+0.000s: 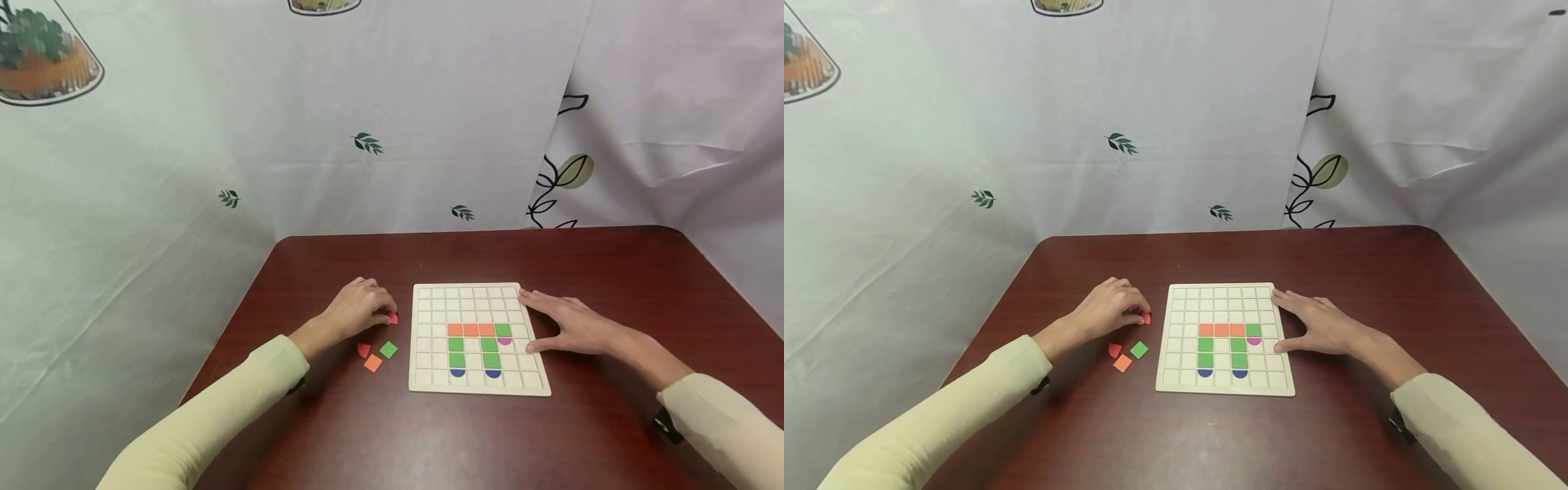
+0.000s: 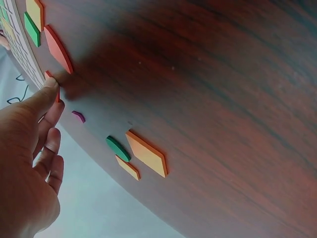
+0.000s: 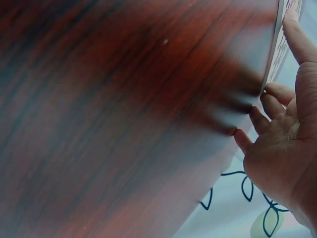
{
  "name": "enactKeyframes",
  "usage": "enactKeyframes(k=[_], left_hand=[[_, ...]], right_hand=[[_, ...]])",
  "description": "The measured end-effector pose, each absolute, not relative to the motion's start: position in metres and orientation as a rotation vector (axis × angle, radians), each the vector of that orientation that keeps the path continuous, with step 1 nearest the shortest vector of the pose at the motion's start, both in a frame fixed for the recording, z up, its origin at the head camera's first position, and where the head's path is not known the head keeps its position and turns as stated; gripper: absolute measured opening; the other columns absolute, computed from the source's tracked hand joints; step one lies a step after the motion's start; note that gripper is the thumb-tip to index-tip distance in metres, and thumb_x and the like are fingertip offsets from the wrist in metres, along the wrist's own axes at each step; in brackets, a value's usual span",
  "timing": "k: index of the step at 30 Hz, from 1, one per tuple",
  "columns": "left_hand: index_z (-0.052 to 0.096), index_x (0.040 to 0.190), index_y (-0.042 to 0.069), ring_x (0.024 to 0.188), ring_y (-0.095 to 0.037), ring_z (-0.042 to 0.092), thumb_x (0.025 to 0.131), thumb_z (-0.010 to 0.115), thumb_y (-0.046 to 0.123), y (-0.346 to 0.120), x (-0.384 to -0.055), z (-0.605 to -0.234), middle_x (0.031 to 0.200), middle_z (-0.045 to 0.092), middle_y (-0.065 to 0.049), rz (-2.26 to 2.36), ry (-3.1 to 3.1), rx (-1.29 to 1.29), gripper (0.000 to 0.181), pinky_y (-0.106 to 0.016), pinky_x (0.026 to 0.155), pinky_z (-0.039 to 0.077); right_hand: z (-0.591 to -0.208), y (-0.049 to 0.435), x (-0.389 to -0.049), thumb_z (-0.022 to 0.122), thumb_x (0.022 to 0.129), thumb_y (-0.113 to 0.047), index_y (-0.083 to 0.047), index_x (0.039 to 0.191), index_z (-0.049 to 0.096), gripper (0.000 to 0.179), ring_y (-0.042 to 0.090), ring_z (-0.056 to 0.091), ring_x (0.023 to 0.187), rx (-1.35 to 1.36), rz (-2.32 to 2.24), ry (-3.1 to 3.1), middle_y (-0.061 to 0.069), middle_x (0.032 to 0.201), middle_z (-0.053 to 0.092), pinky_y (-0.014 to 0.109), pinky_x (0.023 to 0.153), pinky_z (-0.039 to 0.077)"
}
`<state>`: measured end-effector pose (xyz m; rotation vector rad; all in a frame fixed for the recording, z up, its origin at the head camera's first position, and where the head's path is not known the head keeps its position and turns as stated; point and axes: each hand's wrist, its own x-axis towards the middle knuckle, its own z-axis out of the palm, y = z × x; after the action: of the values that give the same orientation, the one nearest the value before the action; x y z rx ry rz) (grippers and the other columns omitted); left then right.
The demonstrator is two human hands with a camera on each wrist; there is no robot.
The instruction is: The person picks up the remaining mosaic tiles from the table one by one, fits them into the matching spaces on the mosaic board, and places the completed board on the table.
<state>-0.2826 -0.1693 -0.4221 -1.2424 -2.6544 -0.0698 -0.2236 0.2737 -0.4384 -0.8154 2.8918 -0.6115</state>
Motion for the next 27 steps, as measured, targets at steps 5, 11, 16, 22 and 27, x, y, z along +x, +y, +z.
enactKeyframes(k=[5,11,16,22,27], left_hand=[[0.082,0.097,0.020,0.086,-0.014,0.056,0.084,0.094,0.029,-0.1688,-0.2819,-0.4220,0.092,0.076,0.009,-0.076,-2.643,-1.228,0.021,-0.033,0.080,0.044],[0.079,0.097,0.019,0.084,-0.014,0.053,0.084,0.094,0.030,-0.1685,-0.2804,-0.4231,0.088,0.073,0.007,-0.090,-2.656,-1.216,0.023,-0.032,0.077,0.043],[0.078,0.095,0.019,0.085,-0.014,0.054,0.085,0.093,0.031,-0.1681,-0.2799,-0.4222,0.089,0.072,0.007,-0.105,-2.658,-1.215,0.021,-0.033,0.079,0.046],[0.076,0.093,0.020,0.086,-0.015,0.056,0.086,0.092,0.029,-0.1673,-0.2809,-0.4207,0.090,0.073,0.006,-0.105,-2.656,-1.212,0.019,-0.034,0.080,0.048],[0.073,0.091,0.022,0.082,-0.014,0.056,0.087,0.091,0.029,-0.1672,-0.2814,-0.4187,0.086,0.071,0.008,-0.118,-2.664,-1.220,0.019,-0.034,0.078,0.048]], right_hand=[[-0.4382,0.2717,-0.2229,0.081,0.083,-0.068,-0.002,0.161,0.043,0.109,0.049,0.035,0.151,-0.813,-0.616,2.883,0.021,0.166,0.039,0.072,0.109,0.034],[-0.4387,0.2708,-0.2221,0.081,0.082,-0.069,-0.002,0.160,0.044,0.110,0.048,0.035,0.152,-0.800,-0.619,2.881,0.021,0.166,0.039,0.071,0.111,0.034],[-0.4399,0.2722,-0.2225,0.082,0.082,-0.068,-0.001,0.160,0.044,0.109,0.049,0.036,0.151,-0.807,-0.621,2.888,0.022,0.166,0.040,0.072,0.109,0.034],[-0.4407,0.2728,-0.2222,0.081,0.083,-0.068,-0.002,0.160,0.044,0.109,0.048,0.036,0.151,-0.803,-0.621,2.896,0.021,0.166,0.040,0.071,0.110,0.034],[-0.4403,0.2728,-0.2226,0.081,0.083,-0.069,-0.002,0.161,0.043,0.109,0.048,0.035,0.152,-0.802,-0.613,2.890,0.021,0.166,0.039,0.070,0.111,0.033]])
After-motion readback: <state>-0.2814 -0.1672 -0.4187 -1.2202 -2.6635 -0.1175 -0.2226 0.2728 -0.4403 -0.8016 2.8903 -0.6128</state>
